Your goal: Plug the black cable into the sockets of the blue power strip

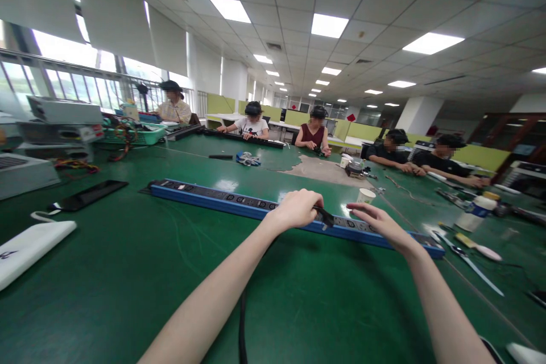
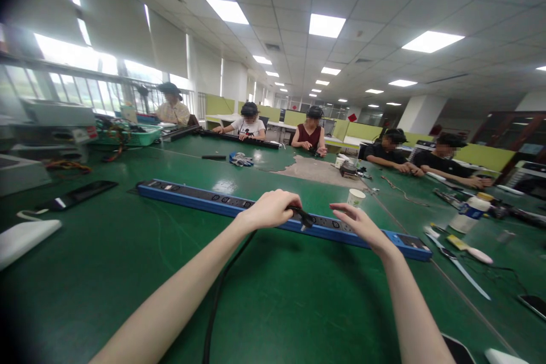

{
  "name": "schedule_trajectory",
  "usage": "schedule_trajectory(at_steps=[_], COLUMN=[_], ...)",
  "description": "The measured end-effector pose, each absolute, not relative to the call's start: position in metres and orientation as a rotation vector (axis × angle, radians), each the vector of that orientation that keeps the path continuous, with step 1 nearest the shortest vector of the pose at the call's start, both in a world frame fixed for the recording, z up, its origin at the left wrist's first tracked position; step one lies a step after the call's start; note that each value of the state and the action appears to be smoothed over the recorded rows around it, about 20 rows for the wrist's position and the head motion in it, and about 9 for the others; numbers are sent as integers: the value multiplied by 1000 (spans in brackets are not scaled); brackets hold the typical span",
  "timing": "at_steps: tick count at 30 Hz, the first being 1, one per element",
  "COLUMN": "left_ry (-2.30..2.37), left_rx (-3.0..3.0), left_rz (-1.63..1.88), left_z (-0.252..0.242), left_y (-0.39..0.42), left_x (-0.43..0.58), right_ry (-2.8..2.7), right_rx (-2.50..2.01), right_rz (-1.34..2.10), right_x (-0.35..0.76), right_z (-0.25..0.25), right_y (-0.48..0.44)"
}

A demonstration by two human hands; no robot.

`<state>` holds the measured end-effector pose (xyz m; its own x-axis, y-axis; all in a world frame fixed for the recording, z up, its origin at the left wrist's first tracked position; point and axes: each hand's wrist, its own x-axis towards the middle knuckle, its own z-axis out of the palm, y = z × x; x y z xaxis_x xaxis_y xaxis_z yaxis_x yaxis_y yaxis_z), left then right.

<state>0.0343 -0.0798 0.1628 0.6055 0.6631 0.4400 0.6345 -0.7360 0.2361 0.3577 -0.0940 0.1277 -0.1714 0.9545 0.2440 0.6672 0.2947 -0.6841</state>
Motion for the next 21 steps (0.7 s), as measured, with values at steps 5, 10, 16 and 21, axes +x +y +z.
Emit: schedule_trajectory(at_steps=[5, 10, 16, 21], left_ry=[1057, 889, 1049, 1458], left_rx=[2618, 2511, 2479, 2487], left_rz=[1032, 1249, 1245, 767], left_z=[170, 173, 163, 143], left_y=[-82, -80, -77, -70], left_x=[40, 39, 46, 48], right_ry=[-2113, -2085, -2054, -1960], right_rx=[-1274, -1269, -1215, -1202], right_rz=[764, 678, 509, 63], right_x=[301, 288, 297, 312], right_z=[194, 199, 189, 175], right_y=[-128, -123, -111, -95])
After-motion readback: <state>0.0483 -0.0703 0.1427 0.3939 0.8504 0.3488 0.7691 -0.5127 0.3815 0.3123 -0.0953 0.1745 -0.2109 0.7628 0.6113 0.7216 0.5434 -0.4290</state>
